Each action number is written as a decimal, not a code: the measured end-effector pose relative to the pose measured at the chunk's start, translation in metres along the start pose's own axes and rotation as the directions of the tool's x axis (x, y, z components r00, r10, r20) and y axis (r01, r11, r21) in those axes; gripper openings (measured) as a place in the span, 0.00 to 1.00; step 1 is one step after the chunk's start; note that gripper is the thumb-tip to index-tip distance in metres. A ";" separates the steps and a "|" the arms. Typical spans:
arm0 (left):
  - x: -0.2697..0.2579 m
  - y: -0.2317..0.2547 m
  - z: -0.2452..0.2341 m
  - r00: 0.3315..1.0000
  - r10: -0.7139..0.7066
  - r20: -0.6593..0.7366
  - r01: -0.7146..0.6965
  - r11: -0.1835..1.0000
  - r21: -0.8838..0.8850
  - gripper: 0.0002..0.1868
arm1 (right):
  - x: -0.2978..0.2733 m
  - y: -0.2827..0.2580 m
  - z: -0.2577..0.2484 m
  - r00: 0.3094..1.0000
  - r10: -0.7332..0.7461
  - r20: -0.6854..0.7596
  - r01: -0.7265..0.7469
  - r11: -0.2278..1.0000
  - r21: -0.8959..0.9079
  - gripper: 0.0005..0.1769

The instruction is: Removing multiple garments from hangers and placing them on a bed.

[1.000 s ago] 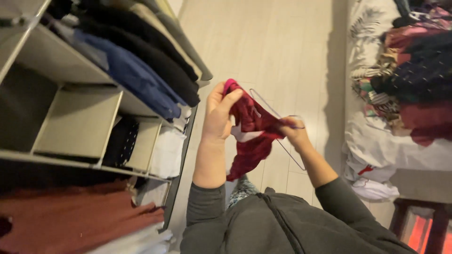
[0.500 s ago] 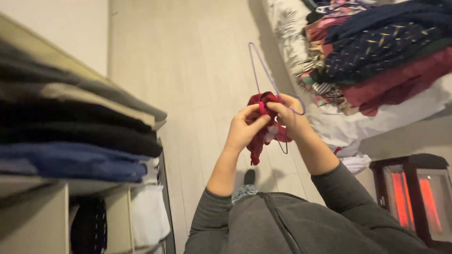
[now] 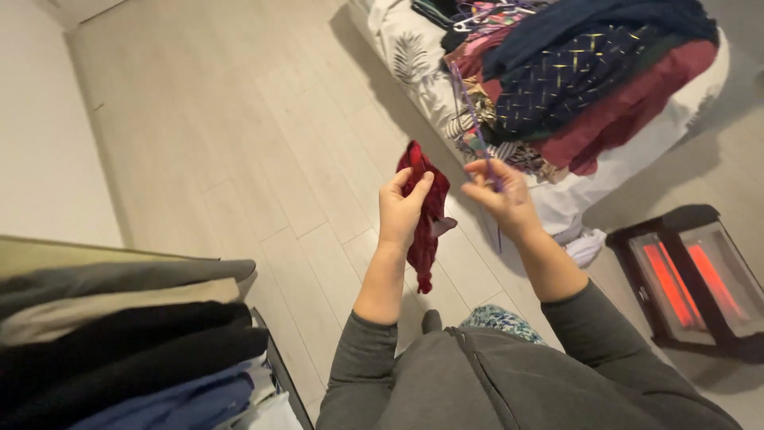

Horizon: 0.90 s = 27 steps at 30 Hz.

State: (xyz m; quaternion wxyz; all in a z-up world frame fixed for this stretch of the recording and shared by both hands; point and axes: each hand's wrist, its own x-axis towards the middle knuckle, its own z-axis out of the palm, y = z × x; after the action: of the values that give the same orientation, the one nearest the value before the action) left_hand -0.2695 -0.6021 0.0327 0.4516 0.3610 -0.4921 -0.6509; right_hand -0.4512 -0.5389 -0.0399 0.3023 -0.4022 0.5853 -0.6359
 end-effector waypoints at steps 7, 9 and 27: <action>0.050 -0.009 0.049 0.968 -0.022 0.250 0.078 0.973 -0.215 0.06 | 0.013 0.017 0.018 0.999 -0.018 -0.045 0.023 0.993 0.118 0.27; 0.059 0.001 0.063 0.951 0.032 0.307 0.042 0.972 -0.232 0.07 | 0.026 0.007 0.012 0.987 0.086 -0.135 -0.085 0.996 0.010 0.09; 0.253 -0.053 0.181 0.950 0.102 0.295 -0.072 0.991 -0.112 0.10 | 0.310 -0.055 -0.182 0.917 -0.133 -0.375 0.149 0.989 0.015 0.03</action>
State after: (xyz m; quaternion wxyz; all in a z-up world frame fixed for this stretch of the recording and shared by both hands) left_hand -0.5310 -0.7777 0.0215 0.4173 0.2128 -0.5371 -0.7015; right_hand -0.7567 -0.7061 0.0647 0.1476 -0.3084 0.5876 -0.7333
